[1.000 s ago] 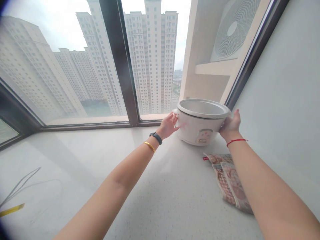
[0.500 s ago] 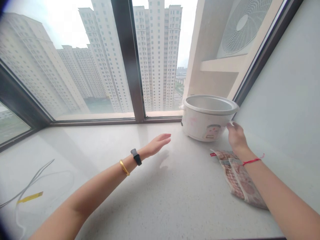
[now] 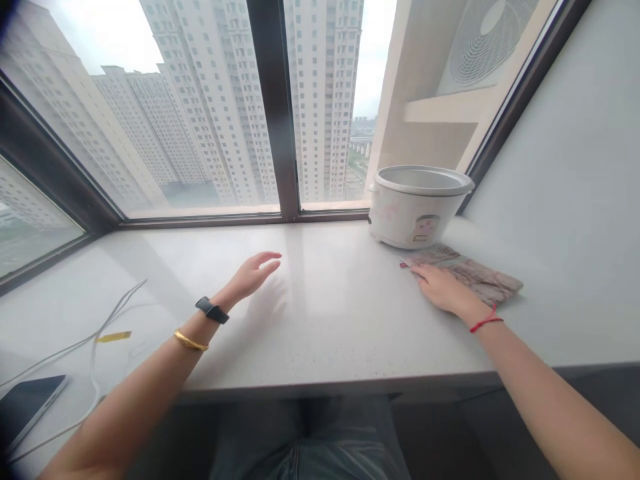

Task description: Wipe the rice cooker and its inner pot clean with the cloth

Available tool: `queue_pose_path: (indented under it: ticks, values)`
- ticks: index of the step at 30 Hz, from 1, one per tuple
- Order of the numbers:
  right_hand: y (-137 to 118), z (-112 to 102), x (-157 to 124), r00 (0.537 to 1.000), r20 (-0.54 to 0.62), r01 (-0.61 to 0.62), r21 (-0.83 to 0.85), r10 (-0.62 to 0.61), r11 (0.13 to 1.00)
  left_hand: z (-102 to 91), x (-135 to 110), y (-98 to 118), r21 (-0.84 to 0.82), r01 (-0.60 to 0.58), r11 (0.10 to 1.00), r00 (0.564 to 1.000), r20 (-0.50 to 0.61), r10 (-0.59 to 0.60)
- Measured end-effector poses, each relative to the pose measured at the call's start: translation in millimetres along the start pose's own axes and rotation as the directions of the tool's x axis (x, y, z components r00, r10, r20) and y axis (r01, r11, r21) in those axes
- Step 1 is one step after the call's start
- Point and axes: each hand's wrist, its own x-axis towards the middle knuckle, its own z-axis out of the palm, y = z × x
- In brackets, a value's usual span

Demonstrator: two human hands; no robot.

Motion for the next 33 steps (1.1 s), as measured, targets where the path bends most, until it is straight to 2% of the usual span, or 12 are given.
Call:
queue_pose_path:
  ticks: [2, 3, 5, 6, 7, 10, 13, 17, 20, 23, 27, 33]
  values:
    - [-8.8, -4.5, 12.7, 0.998, 0.060, -0.007, 0.008, 0.006, 1.000, -7.8, 1.3, -5.0, -0.014, 0.004, 1.000, 0.999, -0.039, -0.004]
    - [-18.1, -5.5, 16.5, 0.999, 0.034, -0.040, -0.016, 0.040, 0.999, -10.5, 3.0, -8.8, -0.022, 0.004, 1.000, 0.998, -0.065, -0.006]
    - [-48.2, -5.0, 20.2, 0.990, -0.112, -0.088, -0.068, 0.080, 0.994, -13.0, 7.2, -18.6, -0.034, 0.008, 0.999, 0.991, -0.131, -0.012]
    - [-67.9, -3.9, 20.9, 0.985, -0.172, -0.039, -0.065, 0.027, 0.997, -13.0, 9.2, -24.1, -0.035, 0.011, 0.999, 0.987, -0.162, -0.017]
    - [-89.1, -2.3, 21.6, 0.982, -0.179, 0.062, -0.014, -0.064, 0.998, -12.4, 10.7, -29.6, -0.032, 0.016, 0.999, 0.982, -0.186, -0.021]
    - [-148.1, 4.4, 26.6, 0.962, -0.133, 0.267, 0.251, -0.240, 0.930, -9.5, 12.3, -43.5, -0.009, 0.029, 1.000, 0.978, -0.207, -0.031]
    - [-179.8, 14.2, 34.3, 0.958, -0.202, 0.272, 0.418, -0.204, 0.867, -8.6, 11.1, -50.1, 0.024, 0.039, 0.999, 0.978, -0.207, -0.033]
    - [-178.1, 25.5, 32.8, 0.938, -0.340, 0.248, 0.515, -0.070, 0.821, -9.9, 6.3, -47.4, 0.067, 0.035, 0.997, 0.976, -0.216, -0.020]
    - [-165.4, 27.3, 26.2, 0.960, -0.271, 0.117, 0.614, 0.069, 0.780, -10.1, -0.2, -41.0, 0.090, 0.023, 0.996, 0.979, -0.205, -0.004]
    - [-157.2, 27.6, 25.9, 0.951, -0.235, 0.041, 0.741, 0.201, 0.670, -9.6, -6.0, -35.4, 0.087, 0.013, 0.996, 0.980, -0.199, 0.004]
    - [-158.4, 34.3, 30.2, 0.942, -0.296, 0.142, 0.778, 0.157, 0.612, -10.1, -8.4, -32.7, 0.017, 0.020, 1.000, 0.985, -0.173, -0.017]
    - [-170.2, 39.9, 24.3, 0.979, -0.196, 0.114, 0.765, 0.061, 0.634, -11.1, -9.0, -30.8, -0.029, 0.030, 0.999, 0.981, -0.191, -0.035]
